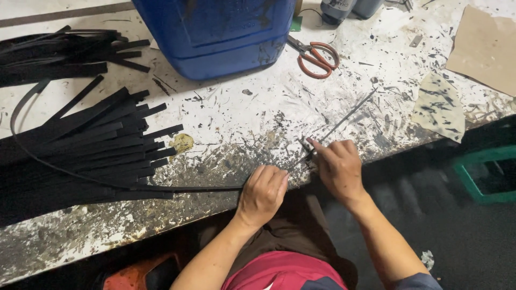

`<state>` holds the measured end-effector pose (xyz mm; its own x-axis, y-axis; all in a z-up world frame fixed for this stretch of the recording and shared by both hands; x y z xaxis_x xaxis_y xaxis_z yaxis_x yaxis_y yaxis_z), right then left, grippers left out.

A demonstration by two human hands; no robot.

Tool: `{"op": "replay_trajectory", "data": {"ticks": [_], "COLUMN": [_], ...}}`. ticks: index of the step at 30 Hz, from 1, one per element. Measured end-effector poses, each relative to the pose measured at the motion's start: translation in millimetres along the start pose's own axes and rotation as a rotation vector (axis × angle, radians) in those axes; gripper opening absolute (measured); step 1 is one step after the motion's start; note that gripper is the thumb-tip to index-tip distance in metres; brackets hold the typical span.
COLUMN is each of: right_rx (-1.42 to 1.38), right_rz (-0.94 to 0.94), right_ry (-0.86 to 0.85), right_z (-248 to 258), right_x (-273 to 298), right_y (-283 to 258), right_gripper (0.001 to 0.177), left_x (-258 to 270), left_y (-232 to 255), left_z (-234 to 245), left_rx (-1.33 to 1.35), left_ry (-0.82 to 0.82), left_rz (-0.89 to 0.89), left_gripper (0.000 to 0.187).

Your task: The person smooths long black rubber strips on a workbench using a small abrasive tool. They hold each strip with the left hand and rub the surface with the right hand, repeating the action across multiple strips.

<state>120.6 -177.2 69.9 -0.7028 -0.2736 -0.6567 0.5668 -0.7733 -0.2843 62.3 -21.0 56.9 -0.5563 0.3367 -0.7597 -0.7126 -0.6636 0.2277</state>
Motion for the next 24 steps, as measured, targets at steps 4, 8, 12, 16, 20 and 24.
{"op": "replay_trajectory", "data": {"ticks": [4, 8, 12, 16, 20, 24], "right_rx": [-0.149, 0.049, 0.023, 0.122, -0.069, -0.488], "right_rz": [0.054, -0.022, -0.001, -0.040, -0.132, -0.210], "right_ry": [-0.089, -0.060, -0.119, -0.109, -0.031, -0.087], "right_z": [-9, -6, -17, -11, 4, 19], "right_x": [9, -2, 12, 0, -9, -6], "right_y": [-45, -2, -36, 14, 12, -27], "right_gripper": [0.027, 0.026, 0.028, 0.028, 0.028, 0.031], "left_x": [-4, -1, -7, 0, 1, -8], "left_y": [0, 1, 2, 2, 3, 10], "left_z": [3, 2, 8, 1, 0, 24], "left_rx": [-0.016, -0.006, 0.013, -0.010, -0.032, -0.037], "left_ry": [-0.018, -0.017, -0.013, -0.013, 0.036, 0.109], "left_rz": [-0.010, 0.000, -0.004, 0.002, -0.036, -0.061], "left_gripper": [0.002, 0.002, 0.002, 0.003, 0.005, 0.016]}}
Point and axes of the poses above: each hand's wrist, its own x-axis away from the middle knuckle, its own z-axis out of the back of the hand, y = z × x, the point moved 10 cm from there along -x, towards the middle knuckle, and after that the axes turned 9 degrees about -z, right-handed, at the moved point
